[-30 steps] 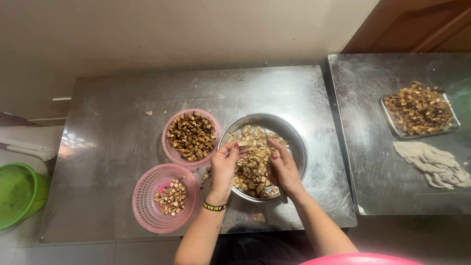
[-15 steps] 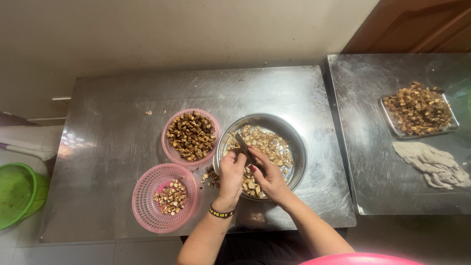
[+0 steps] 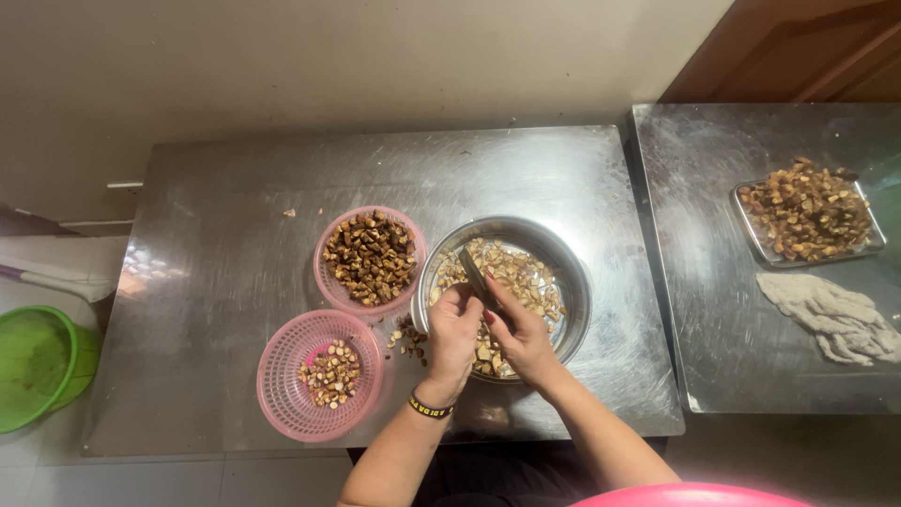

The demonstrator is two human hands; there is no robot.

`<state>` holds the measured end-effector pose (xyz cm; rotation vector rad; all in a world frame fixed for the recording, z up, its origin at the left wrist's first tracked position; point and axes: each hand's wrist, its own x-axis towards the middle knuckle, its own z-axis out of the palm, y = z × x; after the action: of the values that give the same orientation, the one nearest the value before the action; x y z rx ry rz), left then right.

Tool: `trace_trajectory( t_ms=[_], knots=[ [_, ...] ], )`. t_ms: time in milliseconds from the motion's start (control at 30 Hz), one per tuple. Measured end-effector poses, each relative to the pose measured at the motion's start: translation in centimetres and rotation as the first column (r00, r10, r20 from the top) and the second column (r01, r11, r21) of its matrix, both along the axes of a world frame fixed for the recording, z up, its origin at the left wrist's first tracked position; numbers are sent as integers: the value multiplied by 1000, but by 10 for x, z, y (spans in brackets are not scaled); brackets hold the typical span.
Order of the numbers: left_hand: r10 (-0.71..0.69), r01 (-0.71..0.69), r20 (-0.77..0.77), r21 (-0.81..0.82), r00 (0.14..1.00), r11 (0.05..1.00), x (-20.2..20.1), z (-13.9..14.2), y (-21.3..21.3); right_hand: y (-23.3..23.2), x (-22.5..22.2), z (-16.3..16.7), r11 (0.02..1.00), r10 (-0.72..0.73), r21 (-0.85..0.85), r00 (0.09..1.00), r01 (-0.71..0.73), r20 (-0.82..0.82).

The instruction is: The person peels the outer skin from nut kernels using a small knife. They pick each kernel from a pink basket, scrape the skin off over a metal bowl, and place the peeled kernels into a second pink basket. The process is repeated continuously.

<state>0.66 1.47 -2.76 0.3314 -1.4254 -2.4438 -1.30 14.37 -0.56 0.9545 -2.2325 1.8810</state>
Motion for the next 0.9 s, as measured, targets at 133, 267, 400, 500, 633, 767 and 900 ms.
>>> trace_trajectory(
  t_ms=[133, 267, 400, 500, 633, 767, 900],
  knots=[
    [48, -47, 20, -36, 999, 998, -8, -7, 2, 3, -6, 7, 984, 136, -176, 732, -22, 667],
    [19, -25, 80, 77, 997, 997, -16, -4, -6, 14, -24, 17, 930, 298, -367, 526, 28, 797],
    [37, -47, 154, 63, 987, 997, -15, 3, -17, 23, -28, 16, 983, 5, -124, 648, 138, 762],
    [86, -87, 143, 0, 986, 996, -16, 6, -11, 15, -10, 4, 999, -43, 43, 745, 19, 666],
    [57, -62, 109, 49, 992, 997, -12, 6, -2, 5, -2, -10, 997, 80, 13, 988, -82, 132],
    [40, -52, 99, 121, 994, 991, -6, 4, 0, 3, 1, -17, 996, 90, -65, 889, -68, 449],
    [45, -61, 117, 132, 992, 989, -3, -2, 5, 4, 1, -16, 985, 120, -170, 828, -31, 547]
  ],
)
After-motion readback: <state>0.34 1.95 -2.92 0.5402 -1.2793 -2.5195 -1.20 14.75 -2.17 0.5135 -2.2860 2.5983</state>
